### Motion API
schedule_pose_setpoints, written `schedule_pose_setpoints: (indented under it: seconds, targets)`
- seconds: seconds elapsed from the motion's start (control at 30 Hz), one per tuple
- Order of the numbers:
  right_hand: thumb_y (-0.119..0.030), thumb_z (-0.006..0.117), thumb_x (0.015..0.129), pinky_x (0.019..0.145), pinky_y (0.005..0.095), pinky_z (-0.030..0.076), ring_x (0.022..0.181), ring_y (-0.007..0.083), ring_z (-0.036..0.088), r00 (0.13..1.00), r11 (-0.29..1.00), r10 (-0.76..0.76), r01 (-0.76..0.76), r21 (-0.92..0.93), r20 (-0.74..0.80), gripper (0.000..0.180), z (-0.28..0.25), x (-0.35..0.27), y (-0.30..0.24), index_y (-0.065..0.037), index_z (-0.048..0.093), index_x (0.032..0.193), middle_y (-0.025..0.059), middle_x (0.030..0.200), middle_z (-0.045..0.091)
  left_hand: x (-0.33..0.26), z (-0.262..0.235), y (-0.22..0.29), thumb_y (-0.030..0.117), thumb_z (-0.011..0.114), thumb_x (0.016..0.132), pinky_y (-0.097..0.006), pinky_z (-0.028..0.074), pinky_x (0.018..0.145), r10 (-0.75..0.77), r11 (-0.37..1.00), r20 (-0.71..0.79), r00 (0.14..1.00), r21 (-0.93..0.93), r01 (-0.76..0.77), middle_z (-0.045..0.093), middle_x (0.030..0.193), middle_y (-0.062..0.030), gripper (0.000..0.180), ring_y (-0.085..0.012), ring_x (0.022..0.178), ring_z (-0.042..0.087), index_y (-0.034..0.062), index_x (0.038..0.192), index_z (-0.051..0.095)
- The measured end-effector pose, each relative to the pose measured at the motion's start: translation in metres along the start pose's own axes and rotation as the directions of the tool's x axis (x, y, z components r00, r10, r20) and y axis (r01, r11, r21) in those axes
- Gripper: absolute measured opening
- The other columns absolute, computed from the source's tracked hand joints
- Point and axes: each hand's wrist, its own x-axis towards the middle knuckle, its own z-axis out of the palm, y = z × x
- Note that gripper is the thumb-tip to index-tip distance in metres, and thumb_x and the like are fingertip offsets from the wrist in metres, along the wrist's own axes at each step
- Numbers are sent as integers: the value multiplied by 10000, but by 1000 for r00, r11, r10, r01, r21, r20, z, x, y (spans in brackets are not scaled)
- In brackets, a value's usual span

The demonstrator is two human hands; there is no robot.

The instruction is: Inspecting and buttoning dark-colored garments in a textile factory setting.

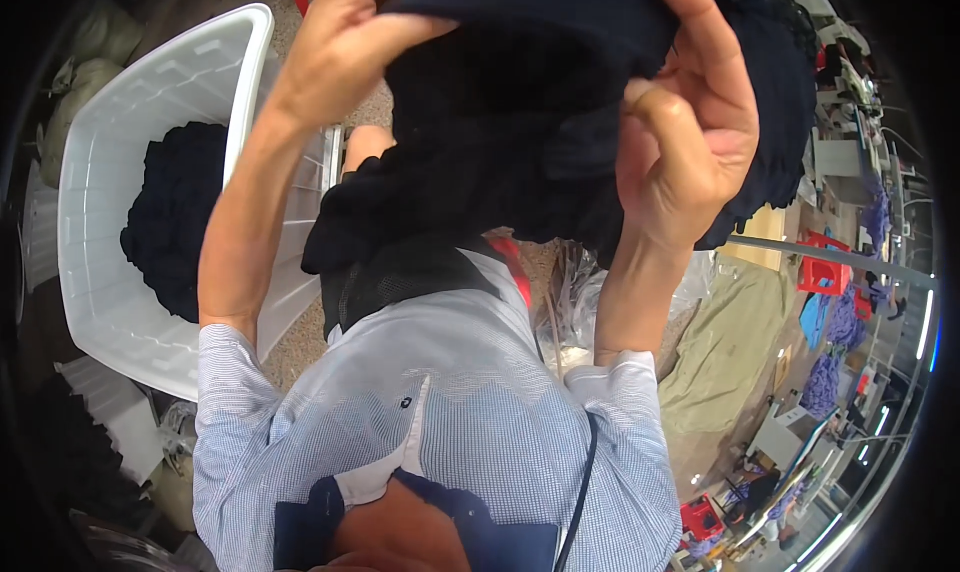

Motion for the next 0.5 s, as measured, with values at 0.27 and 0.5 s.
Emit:
schedule_pose_setpoints:
  seconds: [0.27,0.5]
  targets:
    - [83,649,900,1194,393,511,1389,303,642,991,982,41,-63,-177,-125,676,27,24,1,143,521,1561,240,1520,641,27,0,12,85,708,934,-343,532,741,-570,814,19,821,-123,568,704,852,-13,153,-157,810,673,-50,1007,716]
    - [-452,1006,751,1238,573,371,1487,511,457,871,355,-355,461,-813,339,675,56,-106,70,-72,736,1238,335,1643,418,86,-15,50,121,731,841,-525,557,781,177,596,-2,984,796,-106,664,793,-262,185,-469,829,699,-37,822,637]
